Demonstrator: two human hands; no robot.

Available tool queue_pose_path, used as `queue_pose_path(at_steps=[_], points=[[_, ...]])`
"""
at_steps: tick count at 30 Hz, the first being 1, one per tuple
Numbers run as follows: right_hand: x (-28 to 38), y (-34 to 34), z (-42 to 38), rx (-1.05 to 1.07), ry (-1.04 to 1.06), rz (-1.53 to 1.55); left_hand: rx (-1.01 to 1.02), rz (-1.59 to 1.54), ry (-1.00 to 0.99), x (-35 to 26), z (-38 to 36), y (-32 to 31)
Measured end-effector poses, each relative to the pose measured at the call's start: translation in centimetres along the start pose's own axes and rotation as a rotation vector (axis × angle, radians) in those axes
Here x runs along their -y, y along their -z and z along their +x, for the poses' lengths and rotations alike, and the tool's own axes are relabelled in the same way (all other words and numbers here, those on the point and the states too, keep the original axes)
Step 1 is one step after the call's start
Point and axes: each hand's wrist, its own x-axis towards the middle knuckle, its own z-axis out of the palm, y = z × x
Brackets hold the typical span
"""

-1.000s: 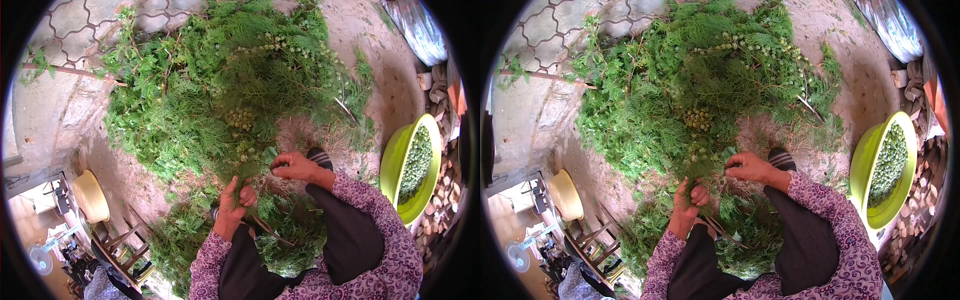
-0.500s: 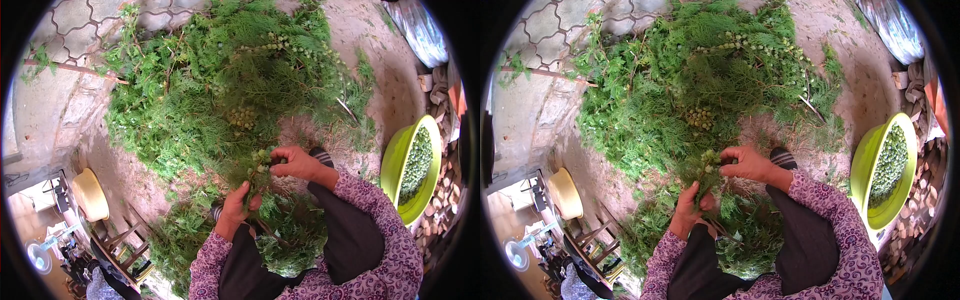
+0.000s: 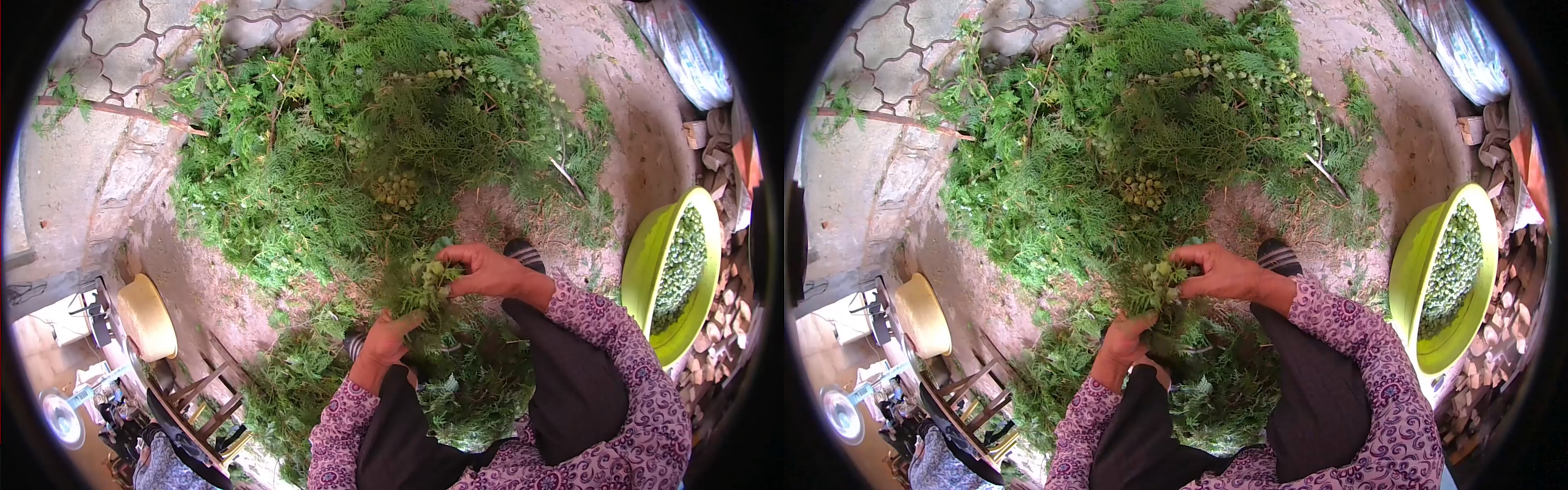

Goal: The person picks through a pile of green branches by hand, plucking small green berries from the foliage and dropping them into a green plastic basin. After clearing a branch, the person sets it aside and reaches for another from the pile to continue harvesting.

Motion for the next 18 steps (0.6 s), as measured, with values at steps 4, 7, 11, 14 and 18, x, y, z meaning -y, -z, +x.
queue_pose_path(at_steps=[4, 7, 11, 14, 18], points=[[-0.4, 0.8, -0.2, 0.046, -0.049, -0.106, -0.071, 0.032, -0.011, -0.3, -0.3, -0.8], [0.0, 0.8, -0.4, 0.030, -0.006, -0.190, -0.061, -0.011, -0.013, -0.1, 0.1, -0.5], [-0.6, 1.9, -0.4, -0.161, 0.106, -0.596, -0.054, -0.057, -0.071, -0.2, 0.2, -0.6], [0.2, 3.4, -0.9, -0.292, 0.031, -0.640, -0.196, 0.003, -0.134, -0.7, -0.4, -1.8], [1.1, 3.5, -1.3, -0.233, -0.161, -0.055, -0.194, -0.012, -0.103, -0.3, -0.4, -0.8]])
